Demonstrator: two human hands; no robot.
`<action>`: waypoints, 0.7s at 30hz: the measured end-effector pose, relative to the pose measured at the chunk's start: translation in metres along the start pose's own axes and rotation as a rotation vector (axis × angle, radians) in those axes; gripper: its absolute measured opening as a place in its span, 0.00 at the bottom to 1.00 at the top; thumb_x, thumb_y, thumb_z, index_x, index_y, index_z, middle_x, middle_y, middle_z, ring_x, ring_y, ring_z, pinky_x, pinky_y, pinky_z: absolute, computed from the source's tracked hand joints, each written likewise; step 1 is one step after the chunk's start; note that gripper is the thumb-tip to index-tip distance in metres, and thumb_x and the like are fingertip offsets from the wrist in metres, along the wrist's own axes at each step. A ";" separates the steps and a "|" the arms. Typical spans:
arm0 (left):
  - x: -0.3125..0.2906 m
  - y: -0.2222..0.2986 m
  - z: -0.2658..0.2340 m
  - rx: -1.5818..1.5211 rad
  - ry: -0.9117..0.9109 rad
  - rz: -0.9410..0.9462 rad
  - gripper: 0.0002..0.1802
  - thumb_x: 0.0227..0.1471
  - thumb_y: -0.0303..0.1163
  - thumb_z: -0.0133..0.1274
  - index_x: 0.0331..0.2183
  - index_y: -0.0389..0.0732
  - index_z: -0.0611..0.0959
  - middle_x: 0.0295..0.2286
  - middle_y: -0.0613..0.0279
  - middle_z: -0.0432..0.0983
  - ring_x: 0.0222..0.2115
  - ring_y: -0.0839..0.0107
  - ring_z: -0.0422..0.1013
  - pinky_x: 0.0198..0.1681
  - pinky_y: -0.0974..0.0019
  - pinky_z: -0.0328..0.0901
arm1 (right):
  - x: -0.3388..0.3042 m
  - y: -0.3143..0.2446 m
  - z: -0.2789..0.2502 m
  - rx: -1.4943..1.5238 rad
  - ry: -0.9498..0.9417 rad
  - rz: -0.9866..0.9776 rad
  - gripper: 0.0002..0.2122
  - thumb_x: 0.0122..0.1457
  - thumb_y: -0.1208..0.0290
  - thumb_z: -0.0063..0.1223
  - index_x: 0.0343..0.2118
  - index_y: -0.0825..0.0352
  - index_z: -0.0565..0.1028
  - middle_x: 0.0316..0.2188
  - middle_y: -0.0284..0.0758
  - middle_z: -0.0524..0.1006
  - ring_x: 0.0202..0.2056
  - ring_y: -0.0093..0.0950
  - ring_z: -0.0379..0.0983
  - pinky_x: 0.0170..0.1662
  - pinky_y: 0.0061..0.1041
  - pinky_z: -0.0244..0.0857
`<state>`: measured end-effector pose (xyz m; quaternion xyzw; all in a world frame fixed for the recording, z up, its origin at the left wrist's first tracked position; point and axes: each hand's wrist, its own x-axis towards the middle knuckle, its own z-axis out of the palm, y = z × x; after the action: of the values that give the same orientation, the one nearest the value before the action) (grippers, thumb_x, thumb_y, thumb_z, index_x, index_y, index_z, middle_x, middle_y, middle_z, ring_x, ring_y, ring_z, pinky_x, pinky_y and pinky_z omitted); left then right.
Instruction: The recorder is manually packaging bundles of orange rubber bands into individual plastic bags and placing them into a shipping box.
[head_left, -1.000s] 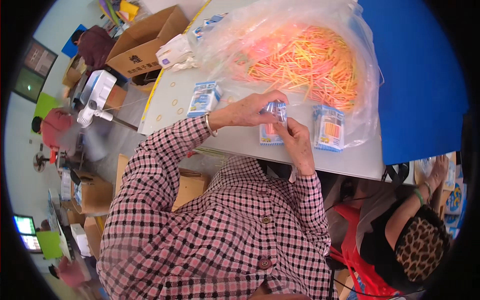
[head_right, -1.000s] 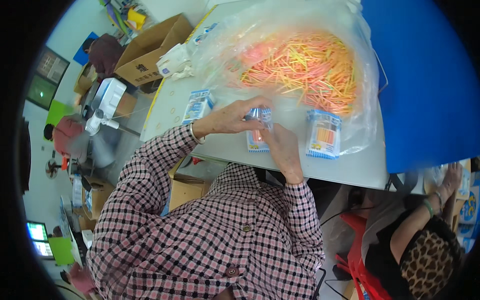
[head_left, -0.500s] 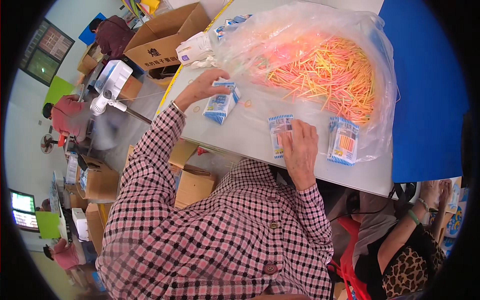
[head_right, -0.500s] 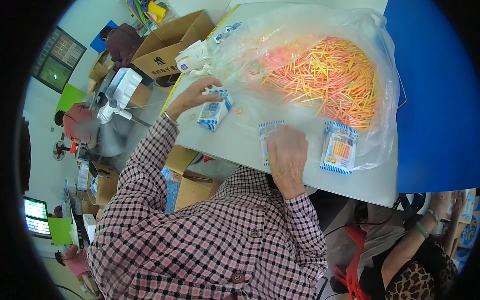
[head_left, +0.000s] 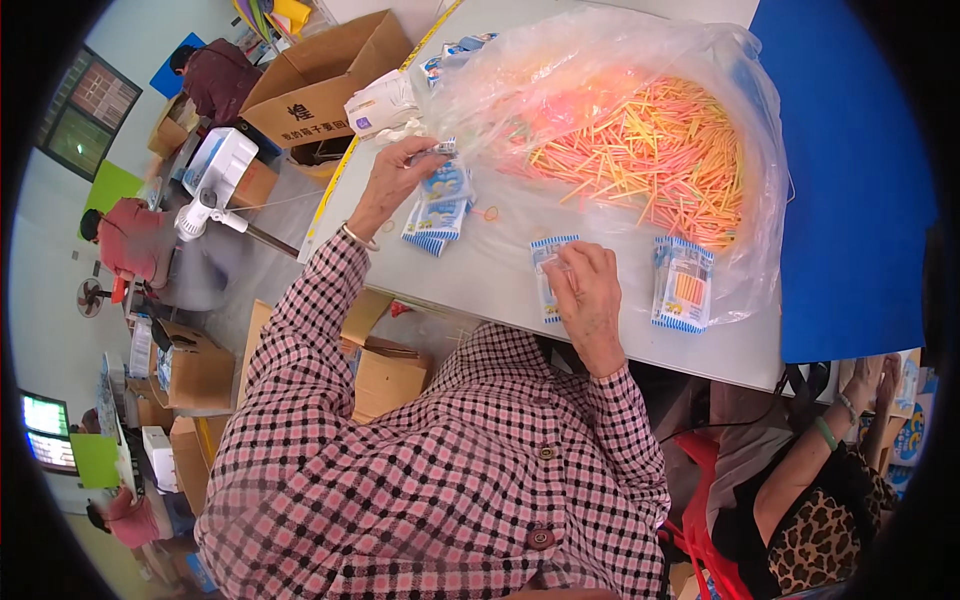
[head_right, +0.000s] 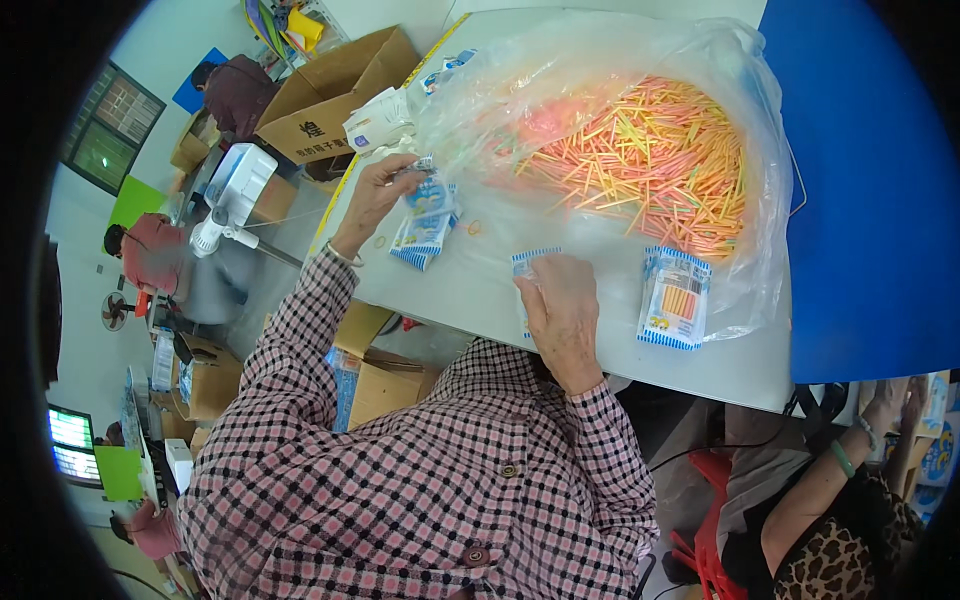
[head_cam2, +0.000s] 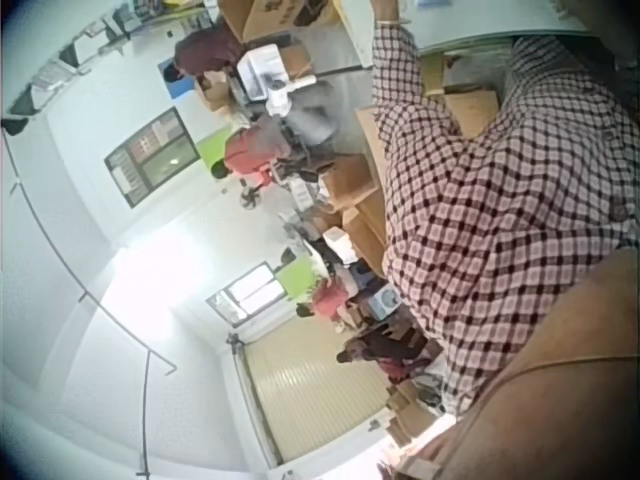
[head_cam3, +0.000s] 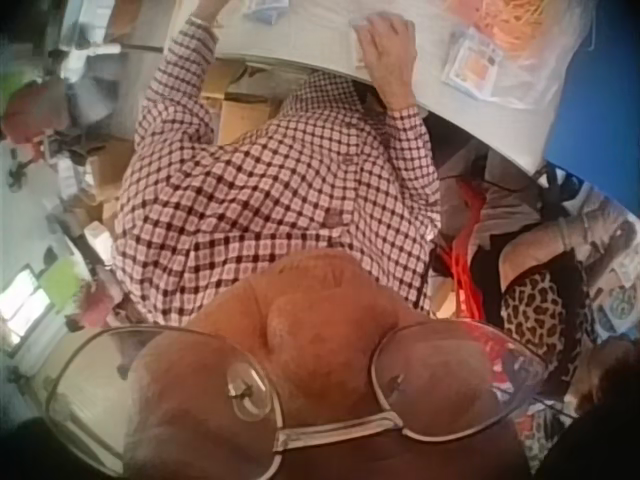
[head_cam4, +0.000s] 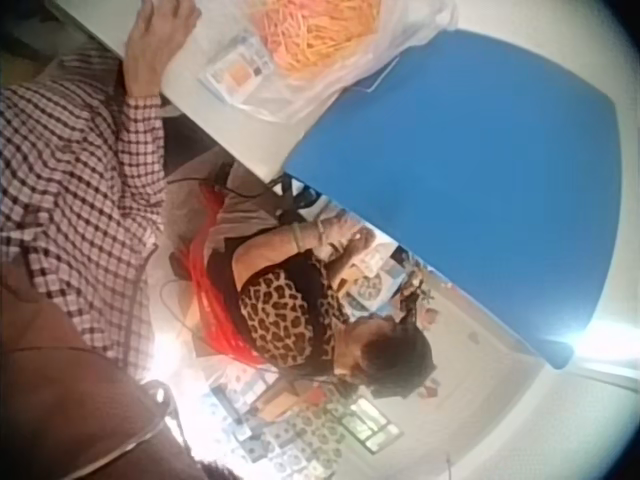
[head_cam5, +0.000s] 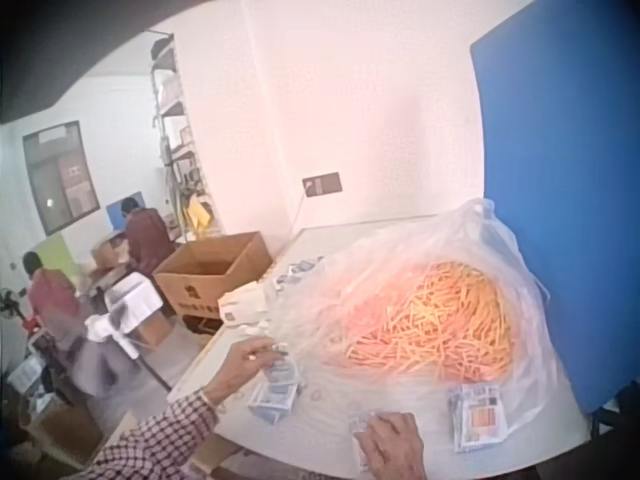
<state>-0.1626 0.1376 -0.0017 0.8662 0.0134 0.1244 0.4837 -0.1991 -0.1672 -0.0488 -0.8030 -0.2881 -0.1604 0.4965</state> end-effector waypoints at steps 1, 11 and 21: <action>0.000 0.014 0.003 -0.068 -0.047 0.036 0.13 0.48 0.28 0.54 0.38 0.34 0.78 0.30 0.68 0.74 0.30 0.82 0.68 0.35 0.78 0.62 | 0.004 -0.001 0.001 0.069 0.055 0.027 0.12 0.48 0.75 0.57 0.36 0.72 0.72 0.37 0.38 0.71 0.39 0.36 0.65 0.42 0.30 0.62; -0.013 0.106 0.092 -0.446 -0.580 0.036 0.08 0.49 0.27 0.54 0.35 0.36 0.78 0.28 0.70 0.73 0.31 0.82 0.67 0.37 0.75 0.62 | 0.019 0.003 -0.008 0.304 0.216 0.124 0.09 0.51 0.76 0.55 0.35 0.73 0.73 0.31 0.37 0.72 0.32 0.25 0.68 0.35 0.20 0.64; 0.000 0.122 0.107 0.170 -0.568 0.601 0.09 0.46 0.29 0.56 0.30 0.35 0.79 0.25 0.58 0.73 0.28 0.68 0.68 0.33 0.68 0.62 | 0.005 0.016 -0.022 0.290 0.195 0.222 0.05 0.51 0.74 0.54 0.29 0.70 0.73 0.21 0.39 0.70 0.23 0.34 0.66 0.26 0.30 0.59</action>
<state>-0.1501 -0.0168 0.0478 0.8683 -0.3635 0.0146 0.3372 -0.1839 -0.1909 -0.0474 -0.7305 -0.1686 -0.1383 0.6472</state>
